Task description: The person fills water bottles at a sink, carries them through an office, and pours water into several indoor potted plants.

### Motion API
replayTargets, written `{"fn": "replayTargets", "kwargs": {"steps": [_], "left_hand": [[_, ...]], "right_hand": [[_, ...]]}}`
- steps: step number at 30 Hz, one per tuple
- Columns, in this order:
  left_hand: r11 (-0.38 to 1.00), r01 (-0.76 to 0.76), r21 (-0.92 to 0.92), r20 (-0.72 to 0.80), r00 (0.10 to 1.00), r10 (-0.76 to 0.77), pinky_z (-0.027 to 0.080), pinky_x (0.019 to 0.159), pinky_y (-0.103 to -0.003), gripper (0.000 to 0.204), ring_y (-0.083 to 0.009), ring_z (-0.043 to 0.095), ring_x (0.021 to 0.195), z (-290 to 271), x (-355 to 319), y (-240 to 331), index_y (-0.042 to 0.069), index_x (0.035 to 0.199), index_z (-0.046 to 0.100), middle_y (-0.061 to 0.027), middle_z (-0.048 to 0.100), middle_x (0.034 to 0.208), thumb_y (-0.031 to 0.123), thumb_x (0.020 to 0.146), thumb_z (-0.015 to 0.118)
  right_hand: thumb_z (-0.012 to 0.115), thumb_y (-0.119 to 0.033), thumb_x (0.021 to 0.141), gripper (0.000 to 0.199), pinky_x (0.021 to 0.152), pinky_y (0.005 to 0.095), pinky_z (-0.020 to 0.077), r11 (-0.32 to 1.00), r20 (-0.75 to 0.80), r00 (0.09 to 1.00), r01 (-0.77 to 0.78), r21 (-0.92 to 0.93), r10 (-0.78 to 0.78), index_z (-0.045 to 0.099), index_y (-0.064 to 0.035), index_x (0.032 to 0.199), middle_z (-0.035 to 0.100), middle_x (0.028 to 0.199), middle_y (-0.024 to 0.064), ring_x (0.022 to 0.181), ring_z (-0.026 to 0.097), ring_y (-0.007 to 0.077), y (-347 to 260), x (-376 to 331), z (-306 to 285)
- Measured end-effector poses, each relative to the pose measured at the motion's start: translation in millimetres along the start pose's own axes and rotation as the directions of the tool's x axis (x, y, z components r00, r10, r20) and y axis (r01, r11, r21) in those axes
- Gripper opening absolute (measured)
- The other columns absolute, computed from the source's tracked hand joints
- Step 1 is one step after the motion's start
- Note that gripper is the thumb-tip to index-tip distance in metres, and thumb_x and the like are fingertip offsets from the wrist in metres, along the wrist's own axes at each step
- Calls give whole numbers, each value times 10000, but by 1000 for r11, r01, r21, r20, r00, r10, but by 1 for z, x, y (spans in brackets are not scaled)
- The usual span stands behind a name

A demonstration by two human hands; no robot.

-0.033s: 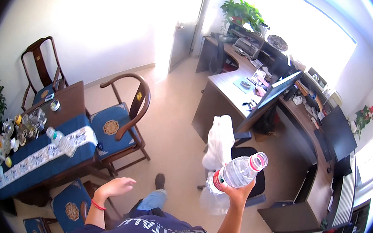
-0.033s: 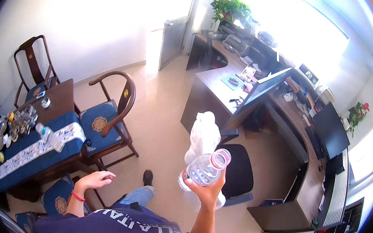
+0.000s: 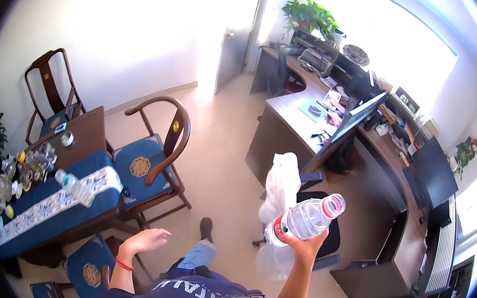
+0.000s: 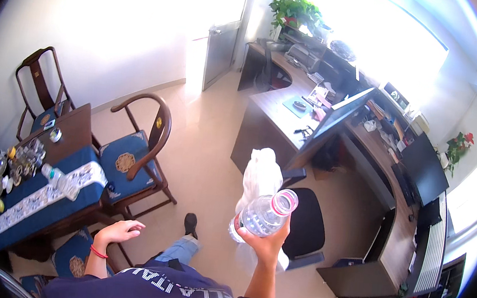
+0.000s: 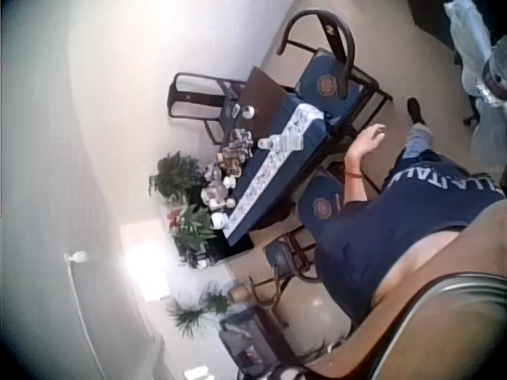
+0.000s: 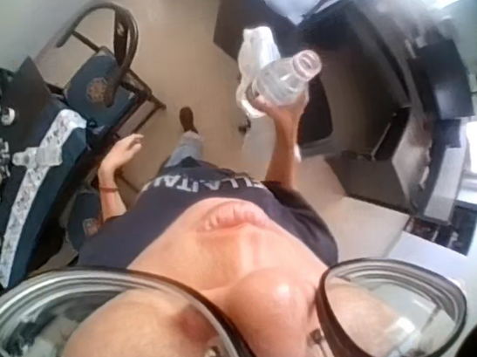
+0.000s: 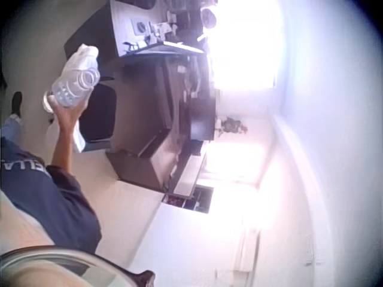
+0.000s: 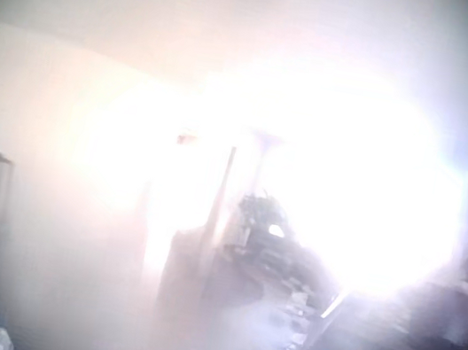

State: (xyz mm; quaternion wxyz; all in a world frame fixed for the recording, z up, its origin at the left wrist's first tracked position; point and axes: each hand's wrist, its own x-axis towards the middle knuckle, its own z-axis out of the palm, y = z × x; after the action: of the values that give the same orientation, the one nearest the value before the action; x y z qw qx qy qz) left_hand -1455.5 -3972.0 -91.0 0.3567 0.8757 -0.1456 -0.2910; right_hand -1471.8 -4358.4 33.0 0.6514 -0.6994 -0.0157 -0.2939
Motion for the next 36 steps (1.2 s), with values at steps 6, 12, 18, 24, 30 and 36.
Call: {"fn": "replayTargets", "kwargs": {"steps": [6,12,18,24,30,36], "left_hand": [[992,-17,127,-7,1000,19,444,881,-353,329,-285,565,1027,-117,180,18,44,1168,530,-173,589,1091,206,882,510],[877,-386,286,75,922,381,434,870,-391,366,-339,550,995,-218,386,86,68,1193,502,-175,577,1086,262,883,515],[786,-556,271,320,822,472,424,879,-405,393,-345,535,998,-314,565,137,93,1238,469,-168,569,1088,300,904,485],[861,-424,281,115,906,408,407,902,-407,400,-341,520,1034,-406,727,88,89,1238,476,-167,554,1126,306,902,484],[974,7,227,-38,999,1,404,923,-411,419,-336,508,1084,-494,789,-16,87,1215,503,-169,556,1150,332,875,504],[910,407,76,113,903,-414,393,958,-385,484,-323,491,1137,-565,876,-80,59,1251,469,-172,512,1241,341,861,519]], "right_hand": [[817,-227,503,761,841,341,477,995,-74,997,35,89,-28,450,6,1128,588,972,103,902,609,216,80,162,57],[807,-243,519,775,843,372,482,1000,-165,986,4,27,0,437,13,1150,589,981,133,922,615,259,141,307,102],[821,-283,527,742,799,318,486,998,-308,950,36,-49,-49,461,12,1105,592,936,98,850,615,194,223,433,138],[809,-205,556,741,805,323,479,998,-296,953,69,-2,-67,429,24,1148,569,964,102,875,597,192,301,602,159],[768,-273,574,713,779,331,479,993,-239,969,42,-111,-68,446,27,1135,574,960,117,865,604,220,366,771,208],[802,-191,558,722,793,332,488,998,-244,968,53,-43,-62,433,39,1133,564,970,113,874,603,211,440,904,254]]}}
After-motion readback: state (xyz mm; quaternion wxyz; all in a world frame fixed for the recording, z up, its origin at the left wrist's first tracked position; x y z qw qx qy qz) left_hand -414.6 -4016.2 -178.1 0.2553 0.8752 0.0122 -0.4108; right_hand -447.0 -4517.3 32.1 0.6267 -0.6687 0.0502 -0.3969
